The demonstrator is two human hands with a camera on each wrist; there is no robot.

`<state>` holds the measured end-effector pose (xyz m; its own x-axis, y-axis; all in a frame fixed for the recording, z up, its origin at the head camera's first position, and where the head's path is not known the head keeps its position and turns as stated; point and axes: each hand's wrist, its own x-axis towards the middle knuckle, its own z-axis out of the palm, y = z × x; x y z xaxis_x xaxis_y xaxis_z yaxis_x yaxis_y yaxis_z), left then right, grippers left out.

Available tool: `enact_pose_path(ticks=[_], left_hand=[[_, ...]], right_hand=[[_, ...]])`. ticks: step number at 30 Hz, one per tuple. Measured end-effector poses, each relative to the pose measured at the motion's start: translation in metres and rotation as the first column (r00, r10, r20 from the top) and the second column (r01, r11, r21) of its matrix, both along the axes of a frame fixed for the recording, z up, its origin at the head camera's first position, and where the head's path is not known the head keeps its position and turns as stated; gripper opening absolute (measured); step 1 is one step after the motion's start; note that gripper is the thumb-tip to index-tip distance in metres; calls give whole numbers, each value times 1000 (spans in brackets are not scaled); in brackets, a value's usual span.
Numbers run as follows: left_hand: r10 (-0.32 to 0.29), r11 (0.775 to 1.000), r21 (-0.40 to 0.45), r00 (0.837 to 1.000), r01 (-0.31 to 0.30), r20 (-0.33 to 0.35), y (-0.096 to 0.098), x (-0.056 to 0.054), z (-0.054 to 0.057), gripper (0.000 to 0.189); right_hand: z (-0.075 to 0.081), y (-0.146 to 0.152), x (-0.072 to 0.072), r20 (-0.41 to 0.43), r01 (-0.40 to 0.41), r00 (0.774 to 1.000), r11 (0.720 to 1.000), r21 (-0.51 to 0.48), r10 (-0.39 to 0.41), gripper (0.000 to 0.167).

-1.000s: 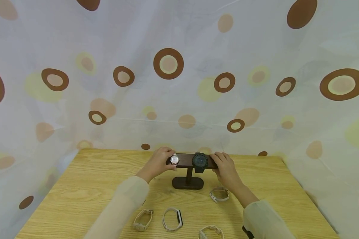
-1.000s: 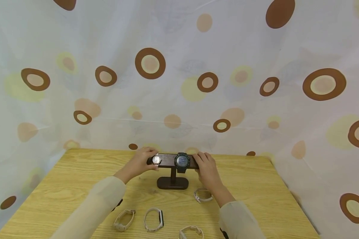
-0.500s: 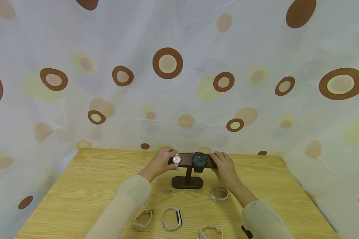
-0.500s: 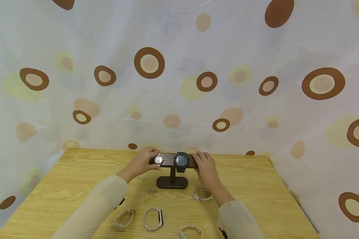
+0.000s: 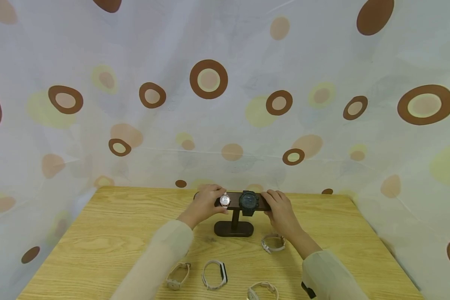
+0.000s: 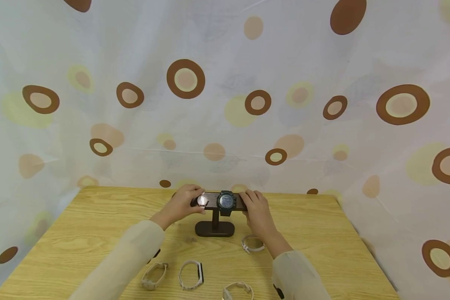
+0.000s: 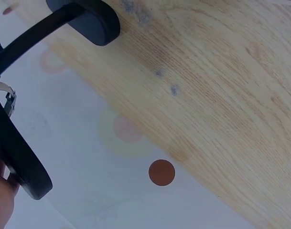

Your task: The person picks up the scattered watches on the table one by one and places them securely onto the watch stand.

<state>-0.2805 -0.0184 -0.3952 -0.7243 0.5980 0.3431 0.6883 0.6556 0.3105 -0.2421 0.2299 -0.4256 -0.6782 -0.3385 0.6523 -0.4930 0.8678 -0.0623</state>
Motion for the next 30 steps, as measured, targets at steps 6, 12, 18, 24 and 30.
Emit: enact_pose_path(ticks=[6, 12, 18, 24, 30], left_hand=[[0, 1000, 27, 1000, 1, -31, 5, -1, -4, 63], [-1, 999, 33, 999, 2, -33, 7, -1, -6, 64], [-13, 999, 44, 999, 14, -41, 9, -2, -7, 62], [-17, 998, 52, 999, 20, -45, 13, -4, -10, 62], [-18, 999, 43, 998, 20, -58, 15, -4, -11, 61]], right_hand=[[0, 0, -1, -19, -3, 1000, 1000, 2, 3, 55], [1, -1, 1, 18, 8, 1000, 1000, 4, -8, 54], [1, 0, 1, 24, 12, 1000, 1000, 0, -12, 54], [0, 0, 1, 23, 15, 1000, 1000, 0, -15, 54], [0, 0, 1, 15, 16, 1000, 1000, -2, -16, 54]])
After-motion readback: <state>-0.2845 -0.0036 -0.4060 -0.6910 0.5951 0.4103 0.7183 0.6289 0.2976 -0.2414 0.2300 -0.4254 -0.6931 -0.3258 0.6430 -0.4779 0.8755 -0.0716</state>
